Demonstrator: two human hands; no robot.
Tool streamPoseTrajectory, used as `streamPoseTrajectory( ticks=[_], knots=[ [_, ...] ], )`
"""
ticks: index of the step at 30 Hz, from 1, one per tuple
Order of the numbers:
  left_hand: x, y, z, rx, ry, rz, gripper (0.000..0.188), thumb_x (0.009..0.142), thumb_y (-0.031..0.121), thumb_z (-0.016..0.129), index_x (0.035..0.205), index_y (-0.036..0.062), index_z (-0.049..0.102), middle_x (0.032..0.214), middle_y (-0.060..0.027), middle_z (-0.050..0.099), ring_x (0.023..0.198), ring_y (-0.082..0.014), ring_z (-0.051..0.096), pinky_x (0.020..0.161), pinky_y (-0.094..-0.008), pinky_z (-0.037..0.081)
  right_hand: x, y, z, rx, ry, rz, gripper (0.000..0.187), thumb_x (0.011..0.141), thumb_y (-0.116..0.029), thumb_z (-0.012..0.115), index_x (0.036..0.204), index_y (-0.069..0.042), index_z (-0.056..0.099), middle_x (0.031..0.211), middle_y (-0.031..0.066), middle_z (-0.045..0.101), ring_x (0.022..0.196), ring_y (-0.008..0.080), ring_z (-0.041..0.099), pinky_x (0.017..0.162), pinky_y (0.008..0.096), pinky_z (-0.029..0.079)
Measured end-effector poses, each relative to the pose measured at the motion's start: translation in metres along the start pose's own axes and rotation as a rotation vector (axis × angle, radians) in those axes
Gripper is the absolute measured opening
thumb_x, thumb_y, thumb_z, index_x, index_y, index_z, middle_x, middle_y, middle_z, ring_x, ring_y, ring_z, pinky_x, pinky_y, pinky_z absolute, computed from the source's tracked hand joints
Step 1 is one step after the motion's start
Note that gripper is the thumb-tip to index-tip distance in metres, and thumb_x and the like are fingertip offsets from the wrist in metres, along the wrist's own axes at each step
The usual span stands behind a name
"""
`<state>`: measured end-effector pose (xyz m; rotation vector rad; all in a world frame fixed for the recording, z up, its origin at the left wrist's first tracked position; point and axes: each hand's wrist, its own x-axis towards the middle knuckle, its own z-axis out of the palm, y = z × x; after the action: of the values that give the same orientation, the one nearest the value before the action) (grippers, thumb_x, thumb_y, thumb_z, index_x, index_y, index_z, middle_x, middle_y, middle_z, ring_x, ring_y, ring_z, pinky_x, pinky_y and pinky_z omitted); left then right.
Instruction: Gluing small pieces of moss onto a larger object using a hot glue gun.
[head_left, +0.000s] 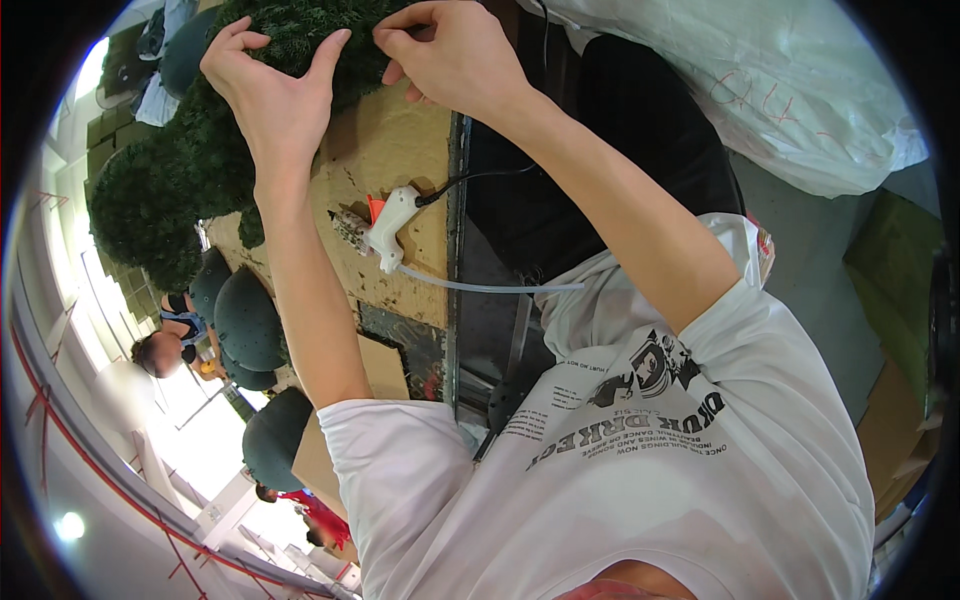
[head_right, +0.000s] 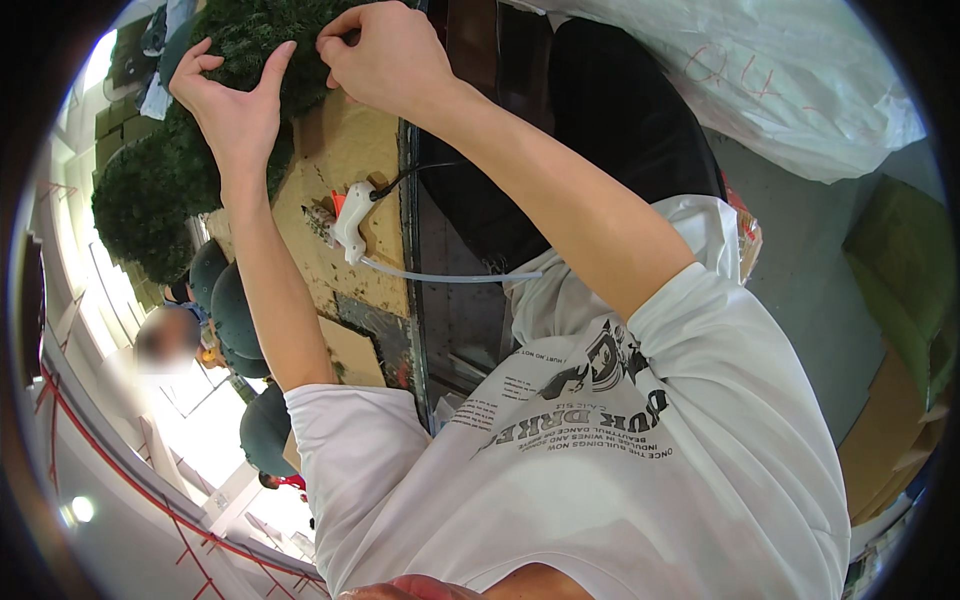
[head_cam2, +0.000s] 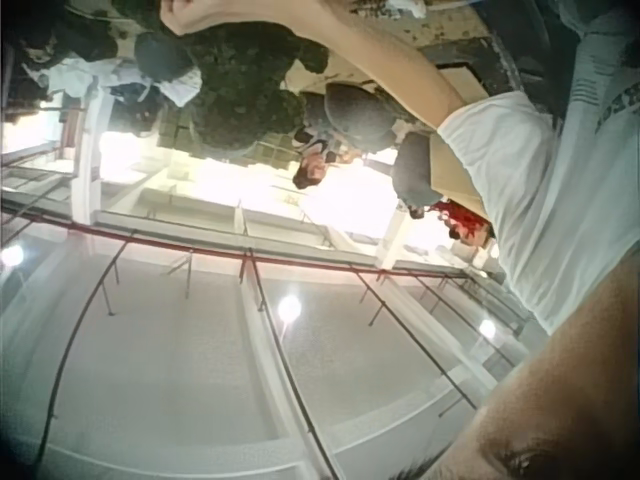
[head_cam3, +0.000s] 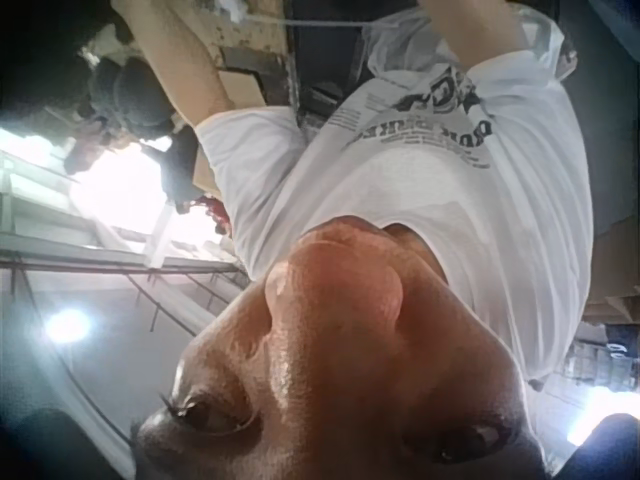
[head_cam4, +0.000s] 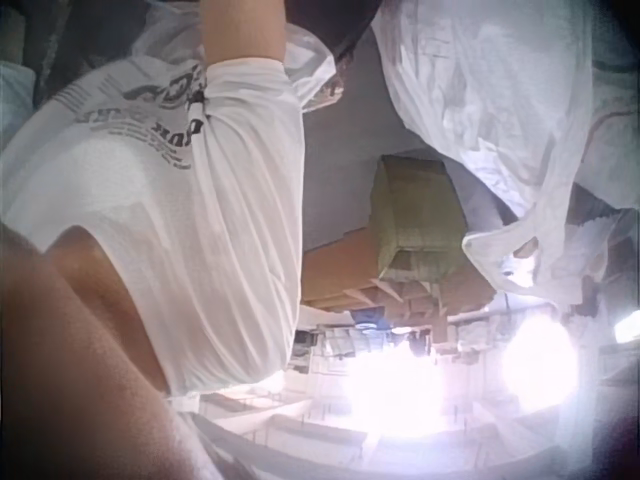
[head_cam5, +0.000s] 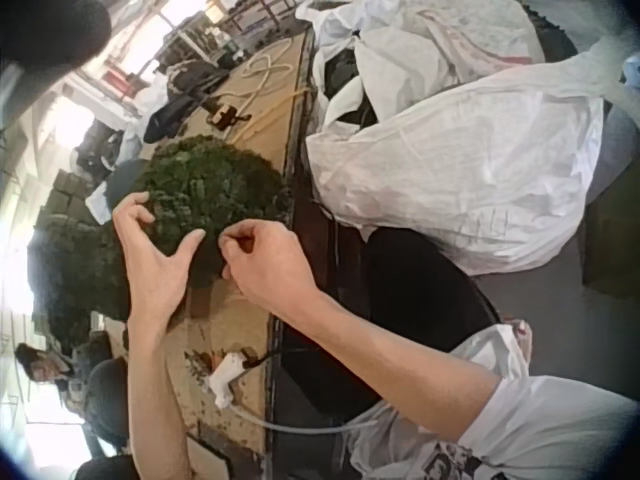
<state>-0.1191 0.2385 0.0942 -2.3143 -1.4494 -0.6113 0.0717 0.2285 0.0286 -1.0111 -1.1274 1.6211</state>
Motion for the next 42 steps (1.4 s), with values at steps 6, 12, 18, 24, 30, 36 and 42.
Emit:
streamPoseTrajectory(
  ticks=[6, 12, 18, 24, 30, 36, 42],
  knots=[
    [-0.003, -0.006, 0.003, -0.016, 0.014, 0.009, 0.068, 0.079, 0.030, 0.093, 0.112, -0.0003, 0.042, 0.130, -0.0207, 0.048, 0.127, -0.0373, 0.044, 0.108, -0.0480, 0.038, 0.006, -0.002, 0.011, -0.218, 0.141, -0.101, 0.032, 0.094, -0.025, 0.075, 0.093, 0.006, 0.078, 0.081, 0.0207, 0.075, 0.073, 0.0316, 0.074, 0.068, 0.0397, 0.058],
    [-0.005, -0.008, 0.004, -0.031, 0.025, 0.005, 0.066, 0.081, 0.029, 0.092, 0.112, 0.0000, 0.042, 0.130, -0.0197, 0.048, 0.125, -0.0364, 0.045, 0.108, -0.0464, 0.038, 0.017, 0.004, 0.015, -0.333, 0.169, -0.162, 0.028, 0.090, -0.021, 0.077, 0.086, 0.007, 0.077, 0.080, 0.0238, 0.074, 0.073, 0.0358, 0.074, 0.068, 0.0434, 0.059],
    [-0.007, -0.011, 0.008, -0.073, 0.071, 0.030, 0.066, 0.081, 0.032, 0.092, 0.111, 0.0001, 0.042, 0.128, -0.0174, 0.048, 0.123, -0.0331, 0.047, 0.110, -0.0472, 0.036, 0.021, -0.001, 0.015, -0.411, 0.194, -0.199, 0.031, 0.088, -0.021, 0.078, 0.085, 0.009, 0.077, 0.074, 0.0258, 0.072, 0.071, 0.0372, 0.074, 0.066, 0.0435, 0.060],
    [-0.010, -0.016, 0.009, -0.082, 0.090, 0.010, 0.069, 0.079, 0.032, 0.094, 0.111, 0.0001, 0.042, 0.127, -0.0172, 0.047, 0.121, -0.0332, 0.047, 0.109, -0.0467, 0.037, 0.026, -0.004, 0.019, -0.486, 0.186, -0.146, 0.034, 0.087, -0.023, 0.079, 0.078, 0.010, 0.074, 0.070, 0.0263, 0.070, 0.070, 0.0380, 0.074, 0.065, 0.0447, 0.060],
    [-0.010, -0.018, 0.007, -0.105, 0.095, 0.005, 0.072, 0.076, 0.031, 0.095, 0.114, -0.0004, 0.042, 0.125, -0.0168, 0.046, 0.117, -0.0331, 0.048, 0.104, -0.0447, 0.040, 0.027, -0.003, 0.021, -0.517, 0.217, -0.148, 0.035, 0.086, -0.024, 0.080, 0.077, 0.009, 0.072, 0.073, 0.0257, 0.071, 0.074, 0.0400, 0.074, 0.067, 0.0454, 0.060],
    [-0.013, -0.004, -0.004, -0.180, 0.121, -0.111, 0.055, 0.087, 0.025, 0.085, 0.114, 0.0004, 0.044, 0.126, -0.0165, 0.048, 0.120, -0.0301, 0.048, 0.105, -0.0425, 0.039, 0.026, -0.002, 0.011, -0.418, 0.065, -0.136, 0.029, 0.087, -0.020, 0.076, 0.085, 0.008, 0.070, 0.080, 0.0267, 0.070, 0.079, 0.0436, 0.072, 0.072, 0.0479, 0.057],
    [-0.049, 0.046, -0.026, -0.809, 0.145, -0.268, 0.014, 0.104, 0.000, 0.047, 0.117, -0.0002, 0.043, 0.141, -0.0221, 0.053, 0.134, -0.0316, 0.051, 0.116, -0.0443, 0.037, -0.025, 0.025, -0.013, 0.097, -0.240, -0.087, 0.021, 0.101, -0.014, 0.059, 0.108, 0.001, 0.071, 0.088, 0.0059, 0.074, 0.064, 0.0109, 0.067, 0.058, 0.0253, 0.055]
  ],
)
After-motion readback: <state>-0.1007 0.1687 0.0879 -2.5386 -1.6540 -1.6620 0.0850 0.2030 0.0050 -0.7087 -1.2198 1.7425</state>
